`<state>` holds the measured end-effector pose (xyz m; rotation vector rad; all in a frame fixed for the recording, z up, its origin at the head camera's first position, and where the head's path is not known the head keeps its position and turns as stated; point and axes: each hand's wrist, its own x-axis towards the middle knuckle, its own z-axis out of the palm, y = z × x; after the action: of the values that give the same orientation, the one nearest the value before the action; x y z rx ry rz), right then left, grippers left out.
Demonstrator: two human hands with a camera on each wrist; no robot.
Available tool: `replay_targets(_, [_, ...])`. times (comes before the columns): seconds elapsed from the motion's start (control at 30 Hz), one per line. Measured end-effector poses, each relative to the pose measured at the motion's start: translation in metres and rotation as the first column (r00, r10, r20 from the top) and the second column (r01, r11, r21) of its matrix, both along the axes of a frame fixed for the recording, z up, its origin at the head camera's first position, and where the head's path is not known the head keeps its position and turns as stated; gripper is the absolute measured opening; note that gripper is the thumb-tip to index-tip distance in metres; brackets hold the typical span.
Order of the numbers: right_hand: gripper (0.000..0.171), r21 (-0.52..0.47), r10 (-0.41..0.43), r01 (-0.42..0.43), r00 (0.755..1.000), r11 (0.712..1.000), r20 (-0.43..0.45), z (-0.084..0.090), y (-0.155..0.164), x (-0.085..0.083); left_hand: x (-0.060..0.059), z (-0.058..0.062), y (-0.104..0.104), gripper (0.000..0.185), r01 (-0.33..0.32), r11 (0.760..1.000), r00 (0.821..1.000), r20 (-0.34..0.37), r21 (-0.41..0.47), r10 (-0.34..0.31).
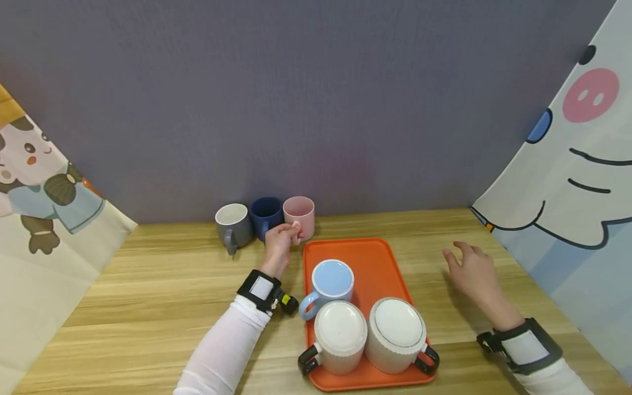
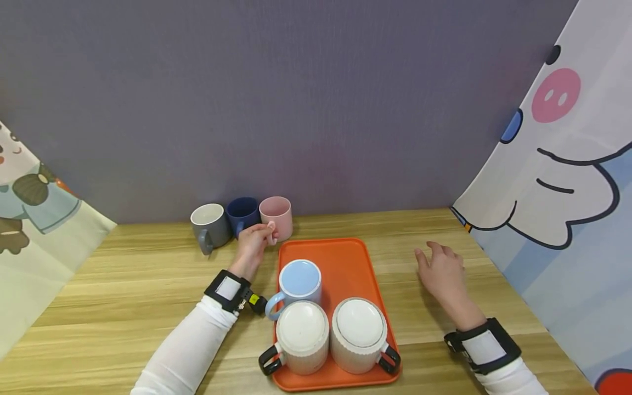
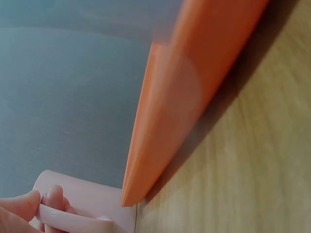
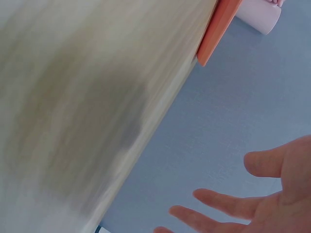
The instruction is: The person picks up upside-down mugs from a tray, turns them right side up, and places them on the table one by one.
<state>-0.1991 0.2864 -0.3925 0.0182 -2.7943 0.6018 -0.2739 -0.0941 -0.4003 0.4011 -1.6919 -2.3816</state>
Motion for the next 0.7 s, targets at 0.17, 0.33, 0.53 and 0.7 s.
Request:
replay_targets(0.17, [0.051,-0.001,0.002,-0.002,1.0,1.0,-0.013,0.0006,0.0024,0.0011,-0.0014,-0.0006,-0.0009,0.013,-0.003,1.0,1.0,0.001,-0.016,0.003])
replay_targets(0.33, [0.052,0.012,-0.005,0.005,1.0,1.0,-0.016,0.0,0.0059,0.0025,-0.0016,0.0005,0.0013,0.014,-0.004,1.0,1.0,-0.005,-0.014,0.004])
replay_targets(0.53, [0.052,0.016,-0.01,0.011,1.0,1.0,-0.02,-0.0018,0.0072,0.0041,-0.0029,-0.0031,0.0011,0.01,-0.007,0.999,1.0,-0.002,-0.031,0.007])
replay_targets(0.7, [0.052,0.016,-0.008,0.009,1.0,1.0,-0.03,-0.002,0.0074,0.0032,-0.0043,-0.0044,0.0,0.011,0.005,0.994,1.0,0.001,-0.112,-0.005])
